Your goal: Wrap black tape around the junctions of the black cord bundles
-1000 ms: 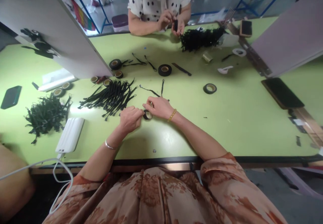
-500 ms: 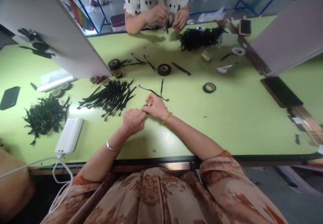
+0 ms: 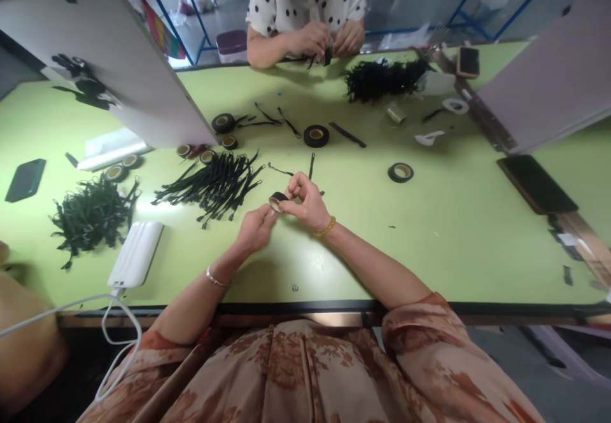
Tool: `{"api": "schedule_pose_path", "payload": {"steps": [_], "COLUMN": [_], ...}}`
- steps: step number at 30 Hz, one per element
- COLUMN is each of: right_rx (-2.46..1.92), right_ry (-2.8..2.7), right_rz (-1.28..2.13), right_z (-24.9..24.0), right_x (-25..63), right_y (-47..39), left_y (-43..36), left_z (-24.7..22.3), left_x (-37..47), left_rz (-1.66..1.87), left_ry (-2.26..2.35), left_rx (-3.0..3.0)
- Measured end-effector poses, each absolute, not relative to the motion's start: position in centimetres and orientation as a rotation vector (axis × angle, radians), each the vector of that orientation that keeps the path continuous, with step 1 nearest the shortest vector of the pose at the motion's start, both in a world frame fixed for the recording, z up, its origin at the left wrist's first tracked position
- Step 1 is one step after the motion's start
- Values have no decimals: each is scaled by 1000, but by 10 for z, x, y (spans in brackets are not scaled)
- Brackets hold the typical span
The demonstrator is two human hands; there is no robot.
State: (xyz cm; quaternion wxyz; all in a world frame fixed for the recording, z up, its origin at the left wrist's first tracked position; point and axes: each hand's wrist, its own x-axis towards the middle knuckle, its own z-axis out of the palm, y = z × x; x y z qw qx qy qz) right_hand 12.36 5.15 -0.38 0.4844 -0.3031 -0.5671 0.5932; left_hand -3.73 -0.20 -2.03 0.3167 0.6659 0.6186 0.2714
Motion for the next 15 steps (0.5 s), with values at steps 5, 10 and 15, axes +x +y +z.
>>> {"api": "schedule_pose_path", "payload": {"steps": [5,10,15], "right_rx": [-621,-513,-925], "right_ry": [-1711,-2163,-2045], "right_rz": [1516,1416,977], "right_z": [6,21,19], "right_x": [141,149,142], "right_y": [63,69,68], "left_y": [8,10,3], "left_z": [-29,-23,-15], "left_x": [-44,-51,-52], "left_rz": [931,1040,899], "left_ry": [1188,1208,1426], "left_rx": [1219,1255,1906]}}
